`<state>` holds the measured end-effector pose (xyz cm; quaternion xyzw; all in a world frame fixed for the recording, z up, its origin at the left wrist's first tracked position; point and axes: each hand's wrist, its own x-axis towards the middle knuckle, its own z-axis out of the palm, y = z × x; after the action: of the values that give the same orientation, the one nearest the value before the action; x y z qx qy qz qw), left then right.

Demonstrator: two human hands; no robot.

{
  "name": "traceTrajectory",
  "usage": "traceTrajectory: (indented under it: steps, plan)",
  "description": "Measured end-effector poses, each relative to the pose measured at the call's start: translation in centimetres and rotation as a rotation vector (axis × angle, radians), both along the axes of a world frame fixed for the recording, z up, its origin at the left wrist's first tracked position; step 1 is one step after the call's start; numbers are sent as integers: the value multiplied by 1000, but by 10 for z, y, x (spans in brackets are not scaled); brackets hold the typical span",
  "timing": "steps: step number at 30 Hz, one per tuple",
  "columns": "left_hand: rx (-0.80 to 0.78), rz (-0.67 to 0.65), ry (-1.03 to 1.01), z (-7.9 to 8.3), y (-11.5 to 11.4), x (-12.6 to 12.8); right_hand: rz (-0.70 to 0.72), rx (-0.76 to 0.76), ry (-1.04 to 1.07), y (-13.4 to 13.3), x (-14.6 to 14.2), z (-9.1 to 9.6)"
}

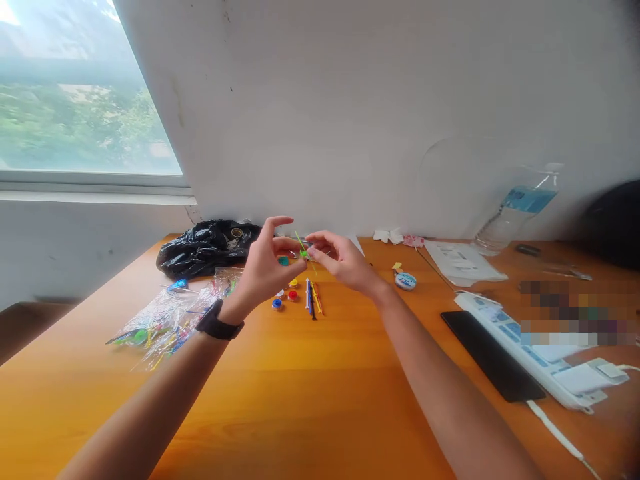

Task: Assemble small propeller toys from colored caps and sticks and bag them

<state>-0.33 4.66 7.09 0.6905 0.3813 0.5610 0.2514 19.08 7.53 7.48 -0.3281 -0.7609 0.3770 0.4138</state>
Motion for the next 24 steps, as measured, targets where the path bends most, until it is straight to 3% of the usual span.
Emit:
traceTrajectory:
  steps: [4,8,17,24]
  plan:
    - [131,57,248,-4,-1,-1,102,-99,89,4,-8,-11]
    - [178,57,384,-8,-1,-1,105,-187,159,8,-13,-21]
    - [132,-137,392,-13,9,-12,155,-447,249,16,-14,-37]
    - [184,-96,430,-13,9,-15,154,-481,284,17,-18,-43]
